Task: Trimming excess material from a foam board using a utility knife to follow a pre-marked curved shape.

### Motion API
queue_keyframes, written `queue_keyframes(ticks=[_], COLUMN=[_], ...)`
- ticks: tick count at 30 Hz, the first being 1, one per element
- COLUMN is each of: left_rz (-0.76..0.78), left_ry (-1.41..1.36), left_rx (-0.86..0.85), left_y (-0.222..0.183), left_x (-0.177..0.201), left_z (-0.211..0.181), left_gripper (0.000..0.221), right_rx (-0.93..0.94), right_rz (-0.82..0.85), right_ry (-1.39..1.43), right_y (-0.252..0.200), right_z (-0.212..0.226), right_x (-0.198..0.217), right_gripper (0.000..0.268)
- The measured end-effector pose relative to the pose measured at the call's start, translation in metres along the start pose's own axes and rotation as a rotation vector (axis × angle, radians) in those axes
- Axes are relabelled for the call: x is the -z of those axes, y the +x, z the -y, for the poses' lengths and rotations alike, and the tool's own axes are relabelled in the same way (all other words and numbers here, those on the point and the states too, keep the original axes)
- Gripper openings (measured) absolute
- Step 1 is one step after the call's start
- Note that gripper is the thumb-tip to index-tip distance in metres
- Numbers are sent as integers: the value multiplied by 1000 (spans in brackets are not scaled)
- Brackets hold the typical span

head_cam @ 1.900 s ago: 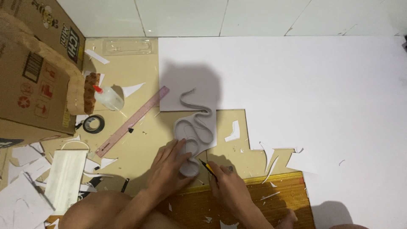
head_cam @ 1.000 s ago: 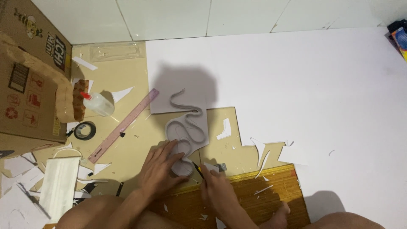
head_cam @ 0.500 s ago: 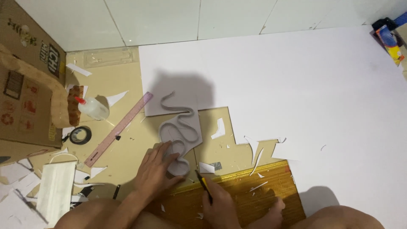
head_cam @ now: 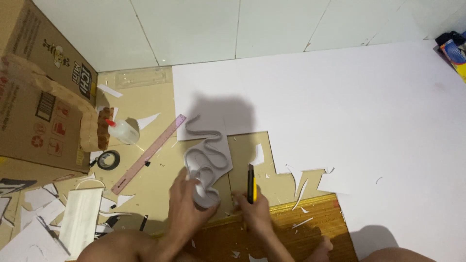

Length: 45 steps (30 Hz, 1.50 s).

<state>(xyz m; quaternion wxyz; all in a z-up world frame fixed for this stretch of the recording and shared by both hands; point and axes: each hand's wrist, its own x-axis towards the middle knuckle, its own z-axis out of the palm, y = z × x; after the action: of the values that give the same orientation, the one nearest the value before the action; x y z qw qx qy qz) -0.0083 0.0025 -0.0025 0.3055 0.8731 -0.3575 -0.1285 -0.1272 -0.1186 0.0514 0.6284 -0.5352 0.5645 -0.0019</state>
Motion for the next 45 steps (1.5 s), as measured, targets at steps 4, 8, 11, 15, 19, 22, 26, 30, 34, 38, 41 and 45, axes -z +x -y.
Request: queue_keyframes(ticks=[4,8,11,15,19,22,26,30,34,38,41,45], left_rz=[7,-32,96,257,179,130,139,137,77,-50,-172,-391], left_ry=[-180,-344,-578,-1038,-1125,-1315,-1365,-1415,-1405,-1279,-1025,-845], left_rx=[387,581,773,993,775,670,658,613,626,578,673,798], left_y=[7,17,24,19,-3,-9,-15,-19,-19,-19,-13,-2], left_x=[-5,-13,22,62,46,57,73,79,68,47,11,-35], left_z=[-7,0,-22,-56,-39,-46,-65,-72,-61,-41,-23,0], left_gripper=[87,61,44,58,39,45,42,45,47,34,32,34], right_rx=[150,169,76,1,-12,85,-63,-90,-99,-33,-32,58], right_rz=[-19,-88,-44,68,67,129,128,165,106,-162,-158,-73], right_ry=[50,-69,99,113,206,394,534,695,718,564,325,-256], right_y=[34,25,11,-11,-24,-34,-51,-59,-55,-34,-16,-13], right_z=[-32,-29,-12,3,-1,2,19,21,24,4,-22,-33], right_x=[-28,-33,-25,-15,-11,-6,3,8,15,27,28,23], right_gripper=[24,17,13,23,8,13,16,19,3,20,22,55])
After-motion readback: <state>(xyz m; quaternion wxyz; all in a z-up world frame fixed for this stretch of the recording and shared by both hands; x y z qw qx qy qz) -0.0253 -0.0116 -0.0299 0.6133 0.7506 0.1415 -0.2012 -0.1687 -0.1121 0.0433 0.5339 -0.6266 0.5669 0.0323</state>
